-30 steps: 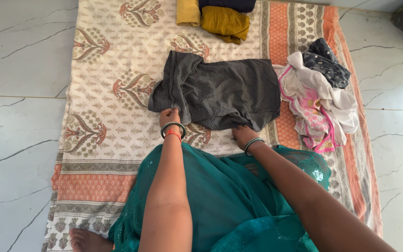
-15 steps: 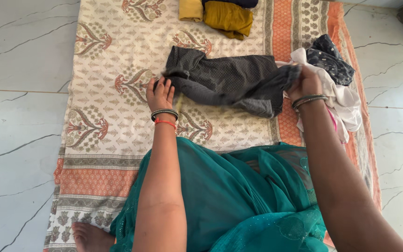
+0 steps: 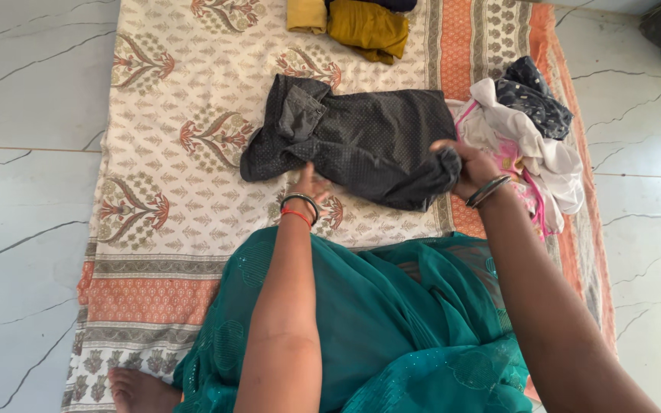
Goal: The person sits on a patterned mat and folds several garments by hand. They fold a mustard-colored top, a dark gray polka-dotted top, and a white top with pink trim, placing each folded item into a neat stack.
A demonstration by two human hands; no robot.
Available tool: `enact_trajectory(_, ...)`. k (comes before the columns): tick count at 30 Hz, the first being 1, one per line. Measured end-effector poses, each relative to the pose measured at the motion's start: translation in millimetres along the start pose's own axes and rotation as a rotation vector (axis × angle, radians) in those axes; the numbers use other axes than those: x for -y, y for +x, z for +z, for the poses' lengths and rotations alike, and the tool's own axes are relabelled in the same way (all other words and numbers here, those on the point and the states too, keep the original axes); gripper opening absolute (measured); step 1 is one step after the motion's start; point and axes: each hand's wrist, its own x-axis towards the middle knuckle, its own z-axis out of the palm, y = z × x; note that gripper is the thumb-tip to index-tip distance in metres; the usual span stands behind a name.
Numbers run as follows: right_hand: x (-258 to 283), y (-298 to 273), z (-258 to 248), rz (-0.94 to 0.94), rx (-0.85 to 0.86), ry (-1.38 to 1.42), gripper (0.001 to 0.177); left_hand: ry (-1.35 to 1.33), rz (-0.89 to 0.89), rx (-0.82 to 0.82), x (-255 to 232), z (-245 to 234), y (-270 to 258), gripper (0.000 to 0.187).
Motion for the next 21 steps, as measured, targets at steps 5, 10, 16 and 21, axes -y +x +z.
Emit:
enact_trajectory(5,-23,-14,48,0.145,0.422,0.021,0.018,-0.145,-0.012,0.239,17,29,-4,0.076)
enact_trajectory(10,-48,13,16,0.195,0.173,-0.680,0.025,0.078,0.305,0.141,-14,-21,13,0.046)
enact_trajectory(16,-100,39,-27,-0.186,-0.212,-1.644,0.043,0.528,0.281,-0.060,-56,-77,-47,0.054)
enact_trajectory(21,-125,32,-3,-0.310,-0.126,-1.970,0.077,0.595,0.337,0.012,-50,-73,-77,0.064)
